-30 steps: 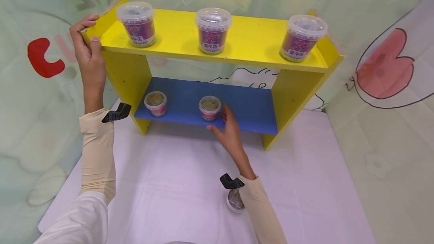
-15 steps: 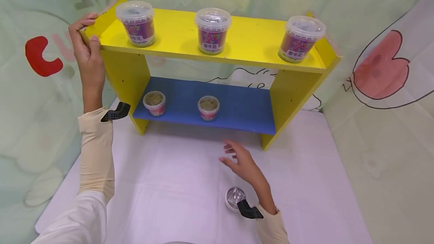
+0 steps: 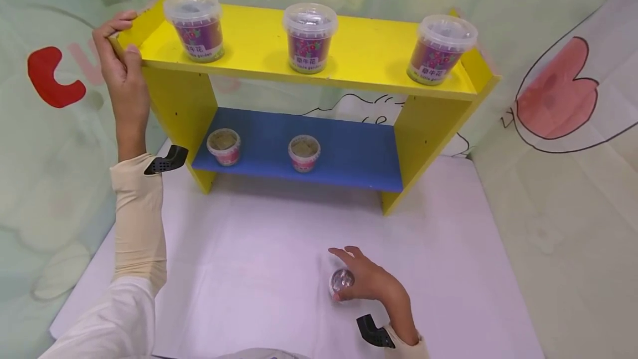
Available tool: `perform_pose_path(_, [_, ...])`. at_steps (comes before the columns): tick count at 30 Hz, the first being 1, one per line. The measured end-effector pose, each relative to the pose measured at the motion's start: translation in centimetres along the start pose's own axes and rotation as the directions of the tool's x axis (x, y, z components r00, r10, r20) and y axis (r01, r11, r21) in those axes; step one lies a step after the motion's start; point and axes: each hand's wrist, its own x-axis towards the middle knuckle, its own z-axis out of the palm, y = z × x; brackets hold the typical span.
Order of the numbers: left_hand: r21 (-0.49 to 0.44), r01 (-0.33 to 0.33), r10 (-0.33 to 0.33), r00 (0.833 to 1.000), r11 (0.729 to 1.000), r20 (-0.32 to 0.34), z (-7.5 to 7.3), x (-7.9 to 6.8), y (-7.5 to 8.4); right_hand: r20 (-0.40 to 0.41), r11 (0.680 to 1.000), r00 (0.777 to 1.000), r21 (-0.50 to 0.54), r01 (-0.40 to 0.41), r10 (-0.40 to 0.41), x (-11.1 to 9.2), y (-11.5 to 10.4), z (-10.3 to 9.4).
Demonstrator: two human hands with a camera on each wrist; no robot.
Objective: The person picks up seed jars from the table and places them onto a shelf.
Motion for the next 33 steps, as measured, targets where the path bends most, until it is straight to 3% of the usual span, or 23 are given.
perform_pose_path(6, [0.016, -0.021, 0.021, 1.0, 1.0, 0.018, 0.0, 0.2, 0.1, 0.041, 0.997, 0.997, -0.008, -0.071, 0.072, -0.1, -0.2, 0.8])
perform_pose_path(13, [0.014, -0.024, 0.024, 1.0, 1.0, 0.013, -0.1, 0.5, 0.2, 0.02, 0.997, 0.997, -0.048, -0.068, 0.069, 0.1, -0.3, 1.0])
perform_pose_path(16, [0.02, 0.021, -0.022, 1.0, 1.0, 0.009, 0.0, 0.6, 0.4, -0.016, 0.996, 0.998, -0.064, -0.056, 0.055, 0.0, -0.3, 0.9])
perform_pose_path(21, [0.022, 0.156, -0.156, 0.988, 0.987, -0.019, -0.1, 0.3, 0.4, -0.098, 0.996, 0.992, -0.032, -0.086, 0.082, 0.0, 0.0, 0.5])
perform_pose_path(24, [0.022, 0.171, -0.17, 0.985, 0.985, -0.023, -0.2, 0.0, 0.3, -0.167, 0.997, 0.982, 0.007, -0.083, 0.083, 0.3, 0.3, 0.2])
perform_pose_path(27, [0.009, 0.148, -0.147, 0.989, 0.989, -0.02, -0.2, -0.1, 0.4, -0.273, 1.0, 0.962, 0.019, -0.009, 0.014, 0.6, 0.5, -0.1])
perform_pose_path(30, [0.007, 0.105, -0.105, 0.994, 0.994, -0.009, 0.0, -0.1, 0.4, -0.392, 0.996, 0.919, 0.055, 0.067, -0.041, 0.8, 0.5, -0.2])
perform_pose_path(33, [-0.003, 0.112, -0.112, 0.994, 0.994, -0.009, 0.1, 0.0, 0.6, -0.481, 0.982, 0.874, 0.124, 0.141, -0.065, 0.9, 0.4, -0.4])
